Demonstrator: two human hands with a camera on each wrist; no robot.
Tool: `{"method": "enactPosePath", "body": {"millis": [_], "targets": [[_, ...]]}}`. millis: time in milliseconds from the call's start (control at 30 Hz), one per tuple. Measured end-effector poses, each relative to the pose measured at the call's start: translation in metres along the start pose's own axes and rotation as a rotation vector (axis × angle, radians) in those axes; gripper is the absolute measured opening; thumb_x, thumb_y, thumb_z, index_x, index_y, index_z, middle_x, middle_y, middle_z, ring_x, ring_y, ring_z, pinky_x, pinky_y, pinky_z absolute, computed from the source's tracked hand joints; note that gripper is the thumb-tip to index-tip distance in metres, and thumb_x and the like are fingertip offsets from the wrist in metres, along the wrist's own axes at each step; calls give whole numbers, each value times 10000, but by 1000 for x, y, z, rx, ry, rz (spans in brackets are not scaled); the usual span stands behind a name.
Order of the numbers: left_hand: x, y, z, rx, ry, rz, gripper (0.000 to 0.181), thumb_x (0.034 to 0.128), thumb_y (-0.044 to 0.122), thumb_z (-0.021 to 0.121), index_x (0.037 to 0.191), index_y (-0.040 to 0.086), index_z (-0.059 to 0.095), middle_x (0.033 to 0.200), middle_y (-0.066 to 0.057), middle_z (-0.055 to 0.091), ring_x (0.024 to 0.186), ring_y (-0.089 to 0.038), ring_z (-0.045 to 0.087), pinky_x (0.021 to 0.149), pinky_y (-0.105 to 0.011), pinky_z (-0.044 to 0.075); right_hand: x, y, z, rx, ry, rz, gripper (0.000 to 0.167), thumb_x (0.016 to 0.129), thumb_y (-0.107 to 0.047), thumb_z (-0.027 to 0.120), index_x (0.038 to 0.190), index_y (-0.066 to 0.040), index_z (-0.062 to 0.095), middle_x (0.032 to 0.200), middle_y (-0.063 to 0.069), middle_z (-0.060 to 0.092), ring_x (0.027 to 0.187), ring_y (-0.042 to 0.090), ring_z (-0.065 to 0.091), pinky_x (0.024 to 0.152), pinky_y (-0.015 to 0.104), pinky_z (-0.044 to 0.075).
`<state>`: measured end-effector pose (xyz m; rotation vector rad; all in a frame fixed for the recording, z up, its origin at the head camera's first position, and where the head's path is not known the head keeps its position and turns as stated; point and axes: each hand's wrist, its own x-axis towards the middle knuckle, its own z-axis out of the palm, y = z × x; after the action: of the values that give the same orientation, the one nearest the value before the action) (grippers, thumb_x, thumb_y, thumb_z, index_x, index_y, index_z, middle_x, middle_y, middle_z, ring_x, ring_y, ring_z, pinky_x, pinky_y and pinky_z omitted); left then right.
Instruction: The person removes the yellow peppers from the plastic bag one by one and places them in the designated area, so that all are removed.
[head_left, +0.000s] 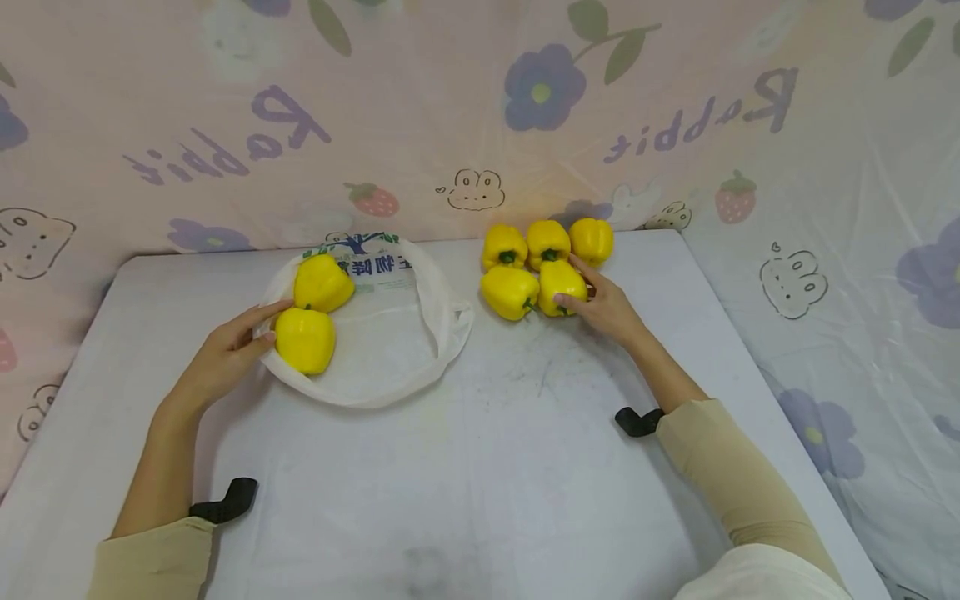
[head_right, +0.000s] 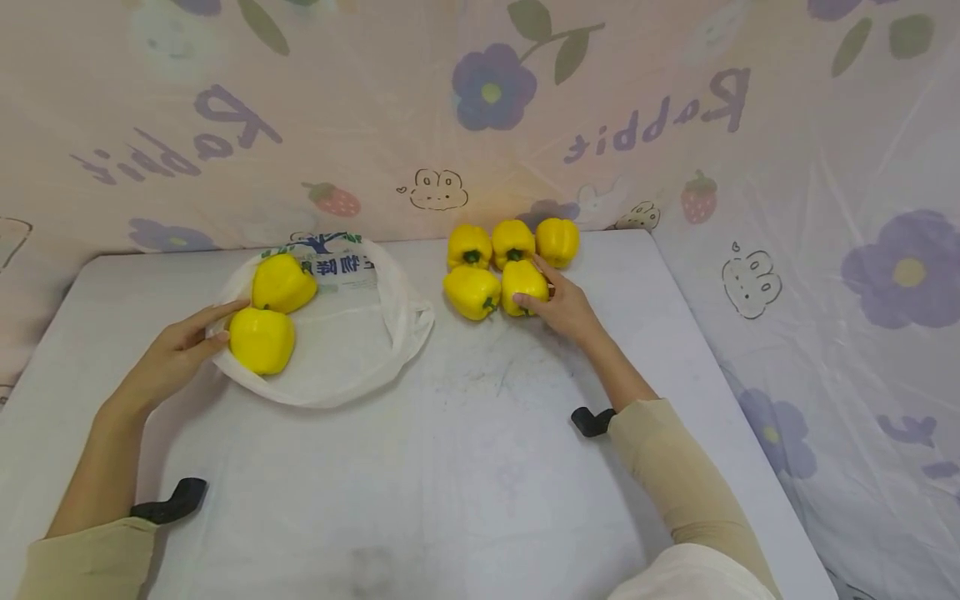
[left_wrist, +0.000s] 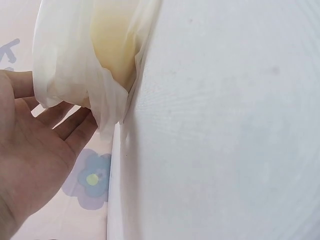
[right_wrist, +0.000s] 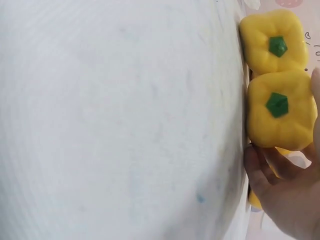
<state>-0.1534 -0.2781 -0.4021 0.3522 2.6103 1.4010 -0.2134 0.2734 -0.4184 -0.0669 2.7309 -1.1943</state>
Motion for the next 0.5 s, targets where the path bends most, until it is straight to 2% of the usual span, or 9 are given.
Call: {"method": "enactPosePath", "body": {"millis": [200,500], "targets": [[0,2,-1,-5,-4,9,465,1053,166,474,1510,97,422,1583,-238,280,1463,-476,160,1116,-720,139,-1,0,0,36,26,-24,833,917,-520,654,1591,-245,249,1584,122,339,1309,375,466,1045,510,443],[-1,1,-2,-10,5,16,467,1056,185,476,1511,97,421,1585,-217,293,1471,-453,158,1128,-705,132,-2,-4,-4,123,149,-165,701,920,-358,714,1512,-126,419,1483,124,480,1285,341,501,1066,490,435]]}}
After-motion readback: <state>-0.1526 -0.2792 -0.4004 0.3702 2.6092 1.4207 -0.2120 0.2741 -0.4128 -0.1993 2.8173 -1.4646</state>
